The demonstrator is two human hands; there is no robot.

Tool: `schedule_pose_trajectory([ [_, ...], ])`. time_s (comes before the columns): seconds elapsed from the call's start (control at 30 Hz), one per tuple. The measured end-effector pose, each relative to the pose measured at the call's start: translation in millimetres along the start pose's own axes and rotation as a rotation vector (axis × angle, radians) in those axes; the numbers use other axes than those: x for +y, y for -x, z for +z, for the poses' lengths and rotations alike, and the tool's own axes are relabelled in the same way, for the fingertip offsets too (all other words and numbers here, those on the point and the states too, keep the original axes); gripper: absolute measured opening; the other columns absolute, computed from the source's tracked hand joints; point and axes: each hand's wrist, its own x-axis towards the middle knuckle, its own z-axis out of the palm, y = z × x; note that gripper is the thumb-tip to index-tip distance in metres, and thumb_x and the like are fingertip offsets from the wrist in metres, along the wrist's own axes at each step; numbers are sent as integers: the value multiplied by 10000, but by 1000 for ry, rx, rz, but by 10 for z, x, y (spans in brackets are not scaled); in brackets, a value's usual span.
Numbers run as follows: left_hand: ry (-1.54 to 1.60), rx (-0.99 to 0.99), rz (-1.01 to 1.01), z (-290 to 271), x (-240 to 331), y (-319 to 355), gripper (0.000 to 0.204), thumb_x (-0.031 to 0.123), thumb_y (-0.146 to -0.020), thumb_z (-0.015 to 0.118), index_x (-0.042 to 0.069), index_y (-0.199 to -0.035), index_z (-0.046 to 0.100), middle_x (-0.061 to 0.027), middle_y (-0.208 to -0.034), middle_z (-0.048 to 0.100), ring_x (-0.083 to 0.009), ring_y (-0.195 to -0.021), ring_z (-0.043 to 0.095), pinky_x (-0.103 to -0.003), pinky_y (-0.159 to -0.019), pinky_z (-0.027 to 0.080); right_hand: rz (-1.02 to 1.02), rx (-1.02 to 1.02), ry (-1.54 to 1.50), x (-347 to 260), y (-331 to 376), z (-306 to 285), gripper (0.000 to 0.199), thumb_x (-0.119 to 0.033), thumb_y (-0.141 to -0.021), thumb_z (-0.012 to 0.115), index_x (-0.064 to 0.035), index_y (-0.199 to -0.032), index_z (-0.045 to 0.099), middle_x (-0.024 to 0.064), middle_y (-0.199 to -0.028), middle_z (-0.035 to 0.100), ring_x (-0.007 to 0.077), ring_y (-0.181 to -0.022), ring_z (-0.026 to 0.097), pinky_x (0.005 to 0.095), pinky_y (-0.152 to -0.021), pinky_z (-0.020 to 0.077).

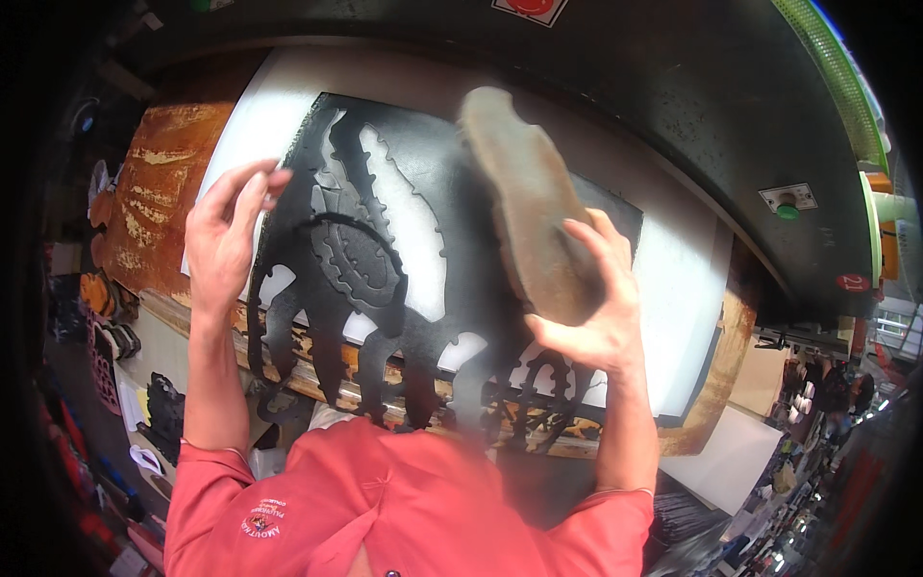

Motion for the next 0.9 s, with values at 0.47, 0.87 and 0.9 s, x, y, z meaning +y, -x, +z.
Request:
schedule_pose_trajectory([
  [0.47,-233,-138,392,1250,-630,-254,453,27,-962,592,15,-1409,666,-190,-1367,704,-342,-1318,630,-443,-1093,469,178,143,269,586,364,227,1010,-258,-646,1005,-31,-1525,562,203,-1542,580,388,-1429,548,474,-1212,445],
  [0.87,-185,-197,296,1179,-550,-308,392,40,-1037,569,35,-1409,692,-195,-1416,687,-339,-1361,630,-407,-1159,468,103,230,193,750,448,175,893,-203,-680,994,-39,-1474,620,190,-1524,597,357,-1416,575,445,-1206,466],
  [0.9,-219,-201,278,1153,-489,-308,393,47,-1039,576,35,-1416,686,-198,-1422,684,-346,-1379,619,-415,-1164,469,100,239,221,707,475,188,889,-206,-692,987,-36,-1479,610,197,-1529,588,365,-1421,568,447,-1209,460],
])
